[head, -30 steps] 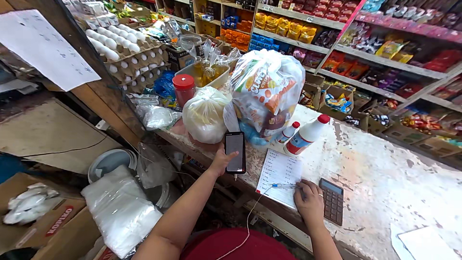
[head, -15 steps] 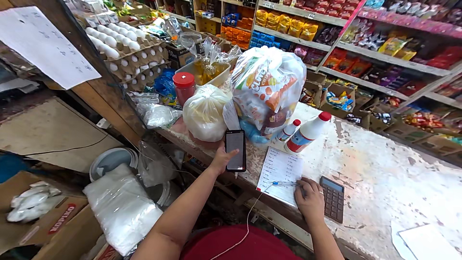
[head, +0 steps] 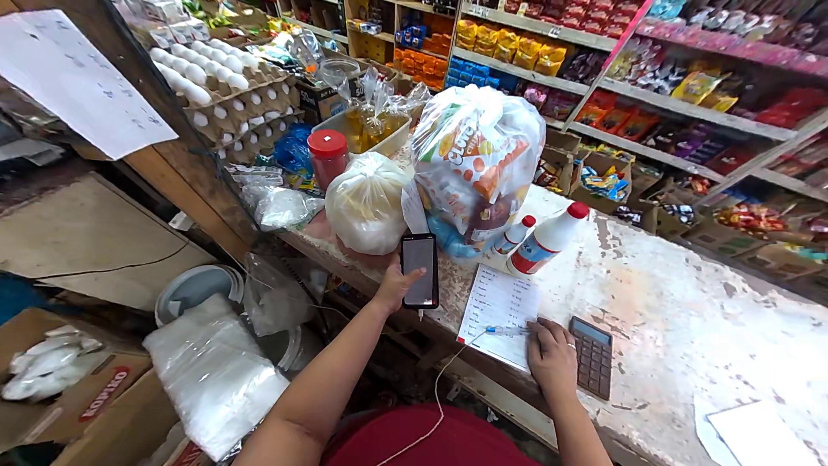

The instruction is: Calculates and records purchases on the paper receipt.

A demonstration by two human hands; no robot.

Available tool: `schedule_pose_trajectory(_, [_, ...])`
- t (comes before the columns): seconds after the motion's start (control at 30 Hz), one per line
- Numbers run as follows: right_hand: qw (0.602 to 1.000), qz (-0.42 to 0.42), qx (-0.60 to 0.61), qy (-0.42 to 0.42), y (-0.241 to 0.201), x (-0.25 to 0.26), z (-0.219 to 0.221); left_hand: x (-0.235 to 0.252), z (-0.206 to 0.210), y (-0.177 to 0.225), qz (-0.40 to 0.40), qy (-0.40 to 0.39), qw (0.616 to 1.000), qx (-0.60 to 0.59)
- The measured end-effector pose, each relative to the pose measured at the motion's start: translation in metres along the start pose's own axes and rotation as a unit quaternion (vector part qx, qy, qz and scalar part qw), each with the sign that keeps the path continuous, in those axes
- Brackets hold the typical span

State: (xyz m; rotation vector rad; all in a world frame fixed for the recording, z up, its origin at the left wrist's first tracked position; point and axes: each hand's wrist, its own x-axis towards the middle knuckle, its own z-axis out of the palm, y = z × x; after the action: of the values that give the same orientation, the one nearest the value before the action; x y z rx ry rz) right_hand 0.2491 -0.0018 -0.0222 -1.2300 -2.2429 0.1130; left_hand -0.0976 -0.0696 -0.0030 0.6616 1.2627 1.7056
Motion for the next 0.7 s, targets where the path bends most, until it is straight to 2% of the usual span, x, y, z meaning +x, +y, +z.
schedule_pose_trajectory(0.7, [1.000, 0.012, 0.016, 0.023, -0.0020, -0.0027, -0.0006, 0.0013, -0.0006, 0.0002, -0.007, -0.002, 1.000, -0.003])
